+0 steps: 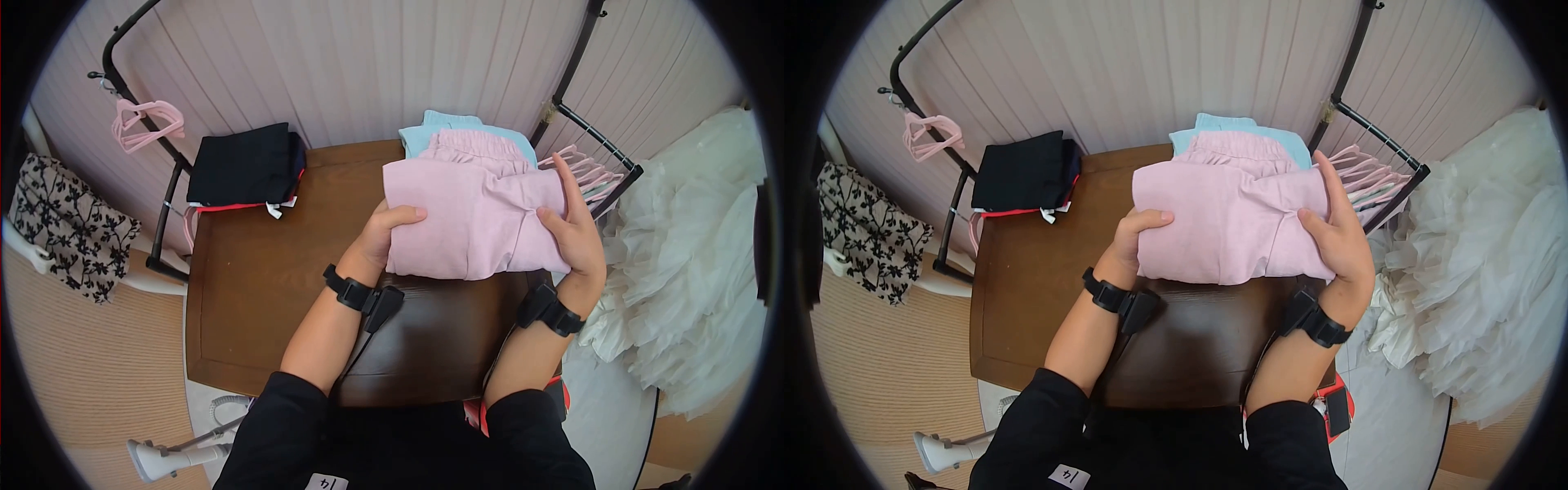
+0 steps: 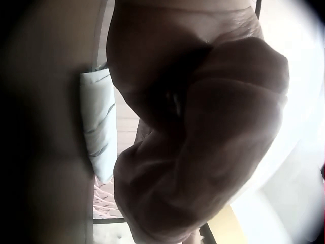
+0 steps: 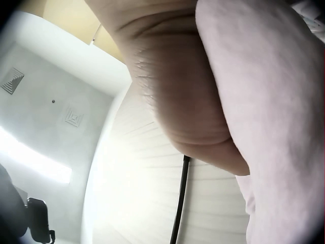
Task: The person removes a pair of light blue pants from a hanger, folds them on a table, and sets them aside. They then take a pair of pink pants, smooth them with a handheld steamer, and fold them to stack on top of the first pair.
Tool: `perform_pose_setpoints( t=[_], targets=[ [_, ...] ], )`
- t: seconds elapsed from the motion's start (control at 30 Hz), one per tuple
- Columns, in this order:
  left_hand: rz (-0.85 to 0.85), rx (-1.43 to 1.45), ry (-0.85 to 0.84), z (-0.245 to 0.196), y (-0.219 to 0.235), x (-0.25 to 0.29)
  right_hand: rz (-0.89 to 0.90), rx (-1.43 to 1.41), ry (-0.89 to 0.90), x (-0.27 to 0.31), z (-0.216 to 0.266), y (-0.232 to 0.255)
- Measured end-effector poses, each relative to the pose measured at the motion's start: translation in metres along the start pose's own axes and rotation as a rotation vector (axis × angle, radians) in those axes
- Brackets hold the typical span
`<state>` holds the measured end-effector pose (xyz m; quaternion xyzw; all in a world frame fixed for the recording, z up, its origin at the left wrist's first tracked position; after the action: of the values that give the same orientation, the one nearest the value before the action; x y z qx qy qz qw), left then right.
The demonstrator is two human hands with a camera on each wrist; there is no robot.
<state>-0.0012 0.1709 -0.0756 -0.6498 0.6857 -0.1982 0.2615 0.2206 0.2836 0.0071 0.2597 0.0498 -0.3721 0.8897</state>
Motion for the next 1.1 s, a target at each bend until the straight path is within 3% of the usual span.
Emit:
perform_pose_setpoints(
  t=[0.23, 0.57, 0.63, 0.67, 0.73, 0.77, 0.83, 0.87, 0.93, 1.1],
  targets=[
    [0.119, 0.008, 0.059, 0.01, -0.003, -0.048, -0.173, 0.106, -0.082, 0.009, -0.009, 0.021],
    [0.085, -0.001, 0.076, 0.018, 0.02, -0.073, -0.14, 0.264, -0.14, -0.013, -0.017, 0.016],
    [0.097, -0.042, -0.102, -0.008, 0.026, -0.081, -0.117, 0.364, 0.01, -0.034, -0.01, 0.019],
    [0.111, -0.042, -0.095, -0.015, 0.029, -0.087, -0.131, 0.369, 0.005, -0.047, -0.013, 0.022],
    [0.044, -0.143, -0.265, -0.045, 0.042, -0.096, -0.179, 0.344, 0.132, -0.078, -0.008, 0.03],
    [0.055, -0.142, -0.264, -0.045, 0.047, -0.106, -0.188, 0.35, 0.132, -0.095, -0.02, 0.037],
    [-0.351, -0.208, -0.29, -0.036, 0.101, -0.108, -0.246, 0.25, 0.117, -0.126, -0.068, 0.042],
    [-0.355, -0.201, -0.268, -0.022, 0.119, -0.112, -0.246, 0.251, 0.118, -0.134, -0.093, 0.042],
    [-0.405, -0.273, -0.233, -0.016, 0.122, -0.11, -0.201, 0.366, -0.241, -0.139, -0.16, 0.042],
    [-0.458, -0.492, -0.172, -0.011, 0.13, -0.111, -0.3, 0.284, -0.257, -0.126, -0.169, 0.04]
  ],
)
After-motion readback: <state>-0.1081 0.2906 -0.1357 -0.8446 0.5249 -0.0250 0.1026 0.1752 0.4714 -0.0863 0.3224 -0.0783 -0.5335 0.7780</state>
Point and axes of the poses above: each hand's wrist, its own x-axis away from the middle knuckle, its own y-axis out of the back of the hand, z = x × y, the point moved 8 cm from there along -x, towards the middle knuckle, and after that the axes turned 10 degrees about z, right-handed, at the moved point
